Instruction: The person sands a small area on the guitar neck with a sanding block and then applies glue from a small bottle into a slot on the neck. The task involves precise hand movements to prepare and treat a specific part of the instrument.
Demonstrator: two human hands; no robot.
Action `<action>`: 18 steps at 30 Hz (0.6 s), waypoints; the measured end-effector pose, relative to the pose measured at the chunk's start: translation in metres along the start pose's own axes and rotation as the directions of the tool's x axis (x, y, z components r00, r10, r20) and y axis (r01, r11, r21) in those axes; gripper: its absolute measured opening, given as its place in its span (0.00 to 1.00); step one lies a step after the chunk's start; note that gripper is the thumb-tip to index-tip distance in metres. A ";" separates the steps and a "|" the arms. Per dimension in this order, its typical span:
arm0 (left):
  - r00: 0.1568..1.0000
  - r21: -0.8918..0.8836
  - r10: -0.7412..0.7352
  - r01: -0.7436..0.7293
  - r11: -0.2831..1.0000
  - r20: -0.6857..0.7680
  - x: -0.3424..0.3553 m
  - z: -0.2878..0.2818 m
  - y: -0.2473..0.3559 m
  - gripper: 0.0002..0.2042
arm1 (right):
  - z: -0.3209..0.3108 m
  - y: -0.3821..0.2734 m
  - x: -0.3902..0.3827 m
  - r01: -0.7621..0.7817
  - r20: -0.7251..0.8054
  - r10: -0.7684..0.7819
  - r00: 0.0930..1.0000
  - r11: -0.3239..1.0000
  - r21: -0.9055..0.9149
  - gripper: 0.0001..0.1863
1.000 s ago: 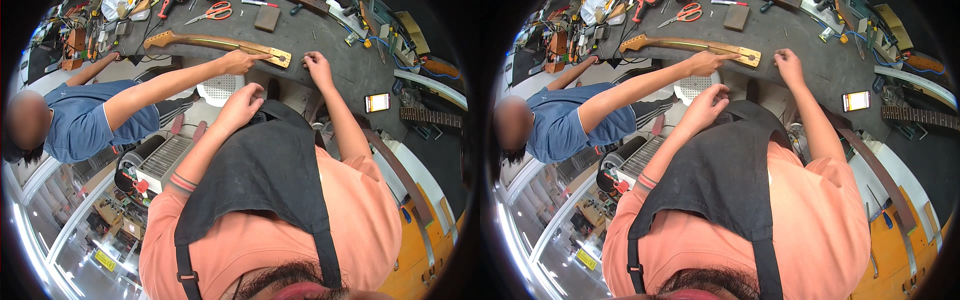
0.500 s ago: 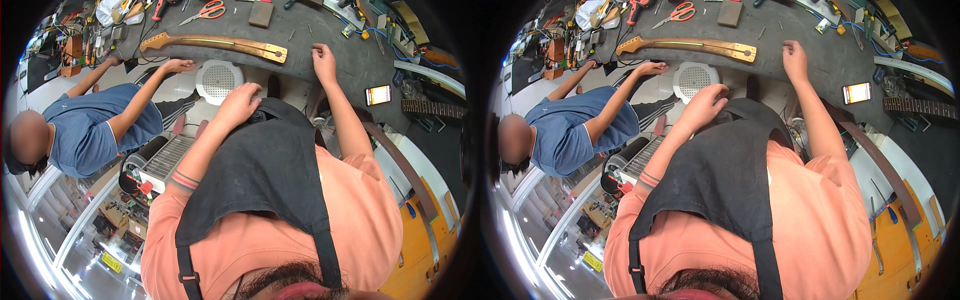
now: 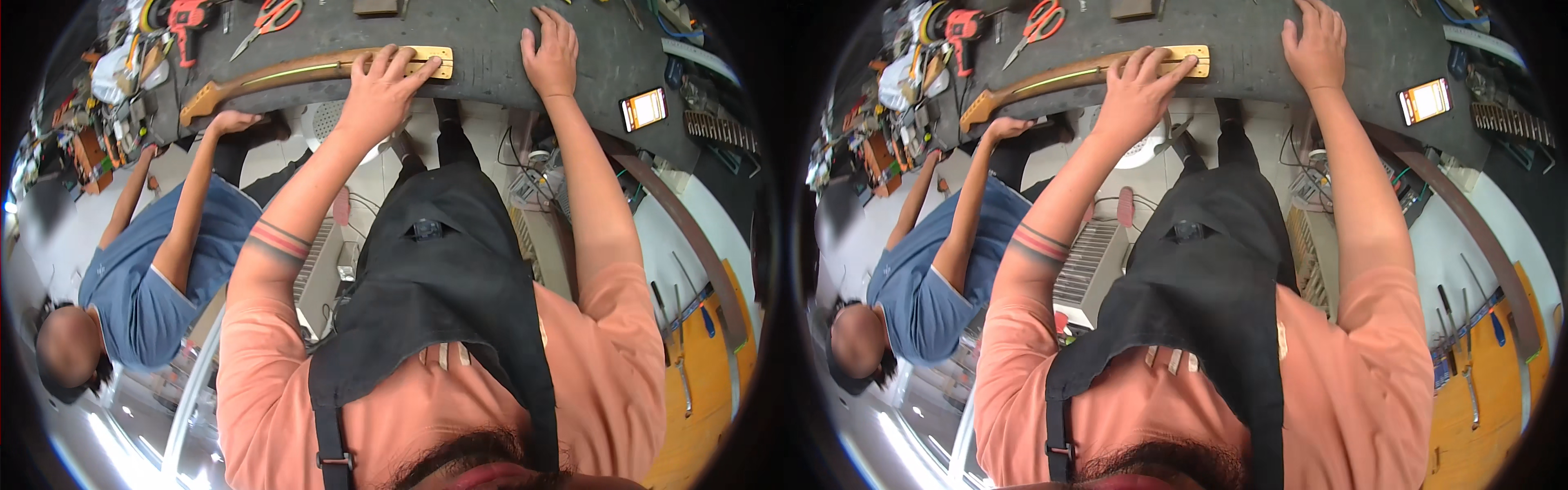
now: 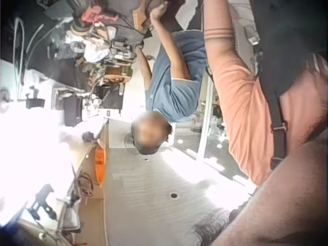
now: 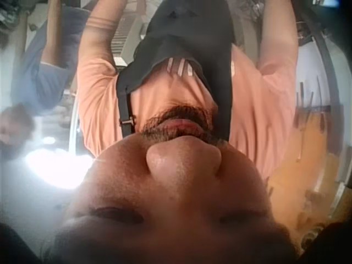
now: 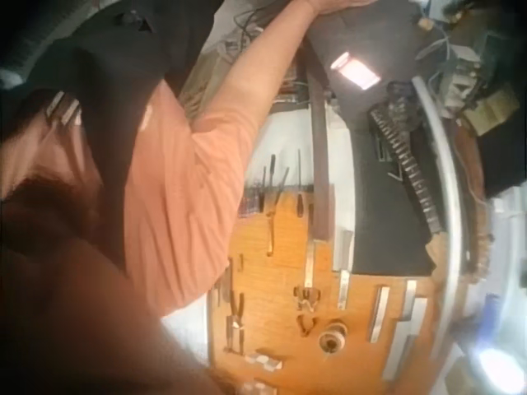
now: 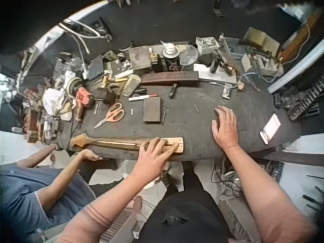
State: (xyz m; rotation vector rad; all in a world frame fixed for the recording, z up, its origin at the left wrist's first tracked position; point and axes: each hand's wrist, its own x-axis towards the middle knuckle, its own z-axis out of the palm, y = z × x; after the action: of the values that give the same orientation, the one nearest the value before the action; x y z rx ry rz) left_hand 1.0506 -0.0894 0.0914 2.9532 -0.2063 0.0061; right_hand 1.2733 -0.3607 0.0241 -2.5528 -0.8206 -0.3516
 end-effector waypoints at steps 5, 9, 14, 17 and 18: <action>0.983 0.011 0.137 -0.137 0.991 -0.125 0.007 0.027 -0.028 0.37 | -0.006 -0.005 0.000 -0.048 0.014 0.048 0.999 0.998 0.040 0.27; 0.939 -0.095 0.236 -0.266 0.959 -0.251 0.014 0.047 -0.048 0.34 | -0.006 -0.003 -0.001 -0.009 -0.020 0.009 1.000 1.000 0.011 0.25; 0.872 -0.105 0.300 -0.365 0.925 -0.386 0.013 0.060 -0.056 0.30 | -0.001 0.002 -0.006 0.035 -0.034 -0.035 0.999 0.999 -0.003 0.23; 0.866 -0.132 0.326 -0.399 0.907 -0.379 0.010 0.056 -0.055 0.28 | 0.000 0.003 -0.006 0.046 -0.038 -0.047 0.998 0.999 -0.009 0.22; 0.844 -0.133 0.322 -0.411 0.902 -0.428 0.011 0.064 -0.057 0.25 | 0.001 0.004 -0.007 0.054 -0.041 -0.055 0.998 0.998 -0.009 0.22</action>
State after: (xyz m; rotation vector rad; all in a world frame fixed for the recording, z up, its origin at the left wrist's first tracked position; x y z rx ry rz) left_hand 1.0685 -0.0473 0.0187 2.5700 -0.6646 0.5914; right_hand 1.2704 -0.3667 0.0194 -2.5249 -0.8763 -0.4242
